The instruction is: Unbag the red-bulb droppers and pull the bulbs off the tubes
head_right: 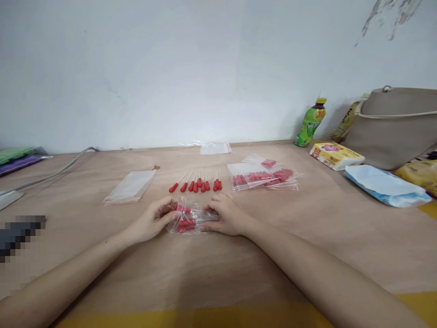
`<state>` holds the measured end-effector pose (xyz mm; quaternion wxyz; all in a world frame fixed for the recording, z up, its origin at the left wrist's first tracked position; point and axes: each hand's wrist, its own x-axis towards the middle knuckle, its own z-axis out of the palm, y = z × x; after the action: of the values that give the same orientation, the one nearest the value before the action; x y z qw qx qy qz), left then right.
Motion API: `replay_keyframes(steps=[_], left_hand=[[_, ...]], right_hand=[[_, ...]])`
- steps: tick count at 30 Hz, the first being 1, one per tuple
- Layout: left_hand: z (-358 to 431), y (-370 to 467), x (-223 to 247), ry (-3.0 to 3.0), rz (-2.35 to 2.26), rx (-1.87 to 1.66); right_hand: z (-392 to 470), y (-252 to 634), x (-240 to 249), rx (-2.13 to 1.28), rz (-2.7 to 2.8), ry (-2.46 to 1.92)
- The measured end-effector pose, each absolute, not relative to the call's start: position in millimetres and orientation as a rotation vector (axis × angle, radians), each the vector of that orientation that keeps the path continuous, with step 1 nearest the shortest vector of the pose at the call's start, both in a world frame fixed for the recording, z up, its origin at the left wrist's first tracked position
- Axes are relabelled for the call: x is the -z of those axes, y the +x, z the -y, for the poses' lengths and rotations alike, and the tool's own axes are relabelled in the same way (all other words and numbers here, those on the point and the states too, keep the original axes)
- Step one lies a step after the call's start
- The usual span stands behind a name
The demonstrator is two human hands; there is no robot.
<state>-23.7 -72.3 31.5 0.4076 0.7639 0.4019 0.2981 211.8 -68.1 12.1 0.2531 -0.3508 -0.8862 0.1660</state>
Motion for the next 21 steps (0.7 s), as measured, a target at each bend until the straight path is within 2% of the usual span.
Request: replay_keyframes(steps=[6, 9, 13, 17, 21], left_hand=[[43.0, -67.9, -61.3, 1.866, -1.118, -0.688], [27.7, -101.2, -78.2, 1.836, -1.292, -0.817], [13.9, -130.1, -89.9, 1.768, -1.463, -1.246], [5.4, -127.5, -74.1, 1.691, -1.650, -1.504], [-0.6, -109.0, -37.0, 1.853, -1.786, -1.446]], right_hand=[[67.8, 211.0, -10.6, -0.467, 2.385, -0.966], [67.4, 211.3, -10.3, -0.474, 2.383, -0.968], [67.2, 211.5, -9.9, -0.493, 2.382, -0.974], [66.9, 211.5, -9.1, -0.492, 2.377, -0.964], [66.8, 211.5, -9.4, -0.498, 2.375, -0.960]])
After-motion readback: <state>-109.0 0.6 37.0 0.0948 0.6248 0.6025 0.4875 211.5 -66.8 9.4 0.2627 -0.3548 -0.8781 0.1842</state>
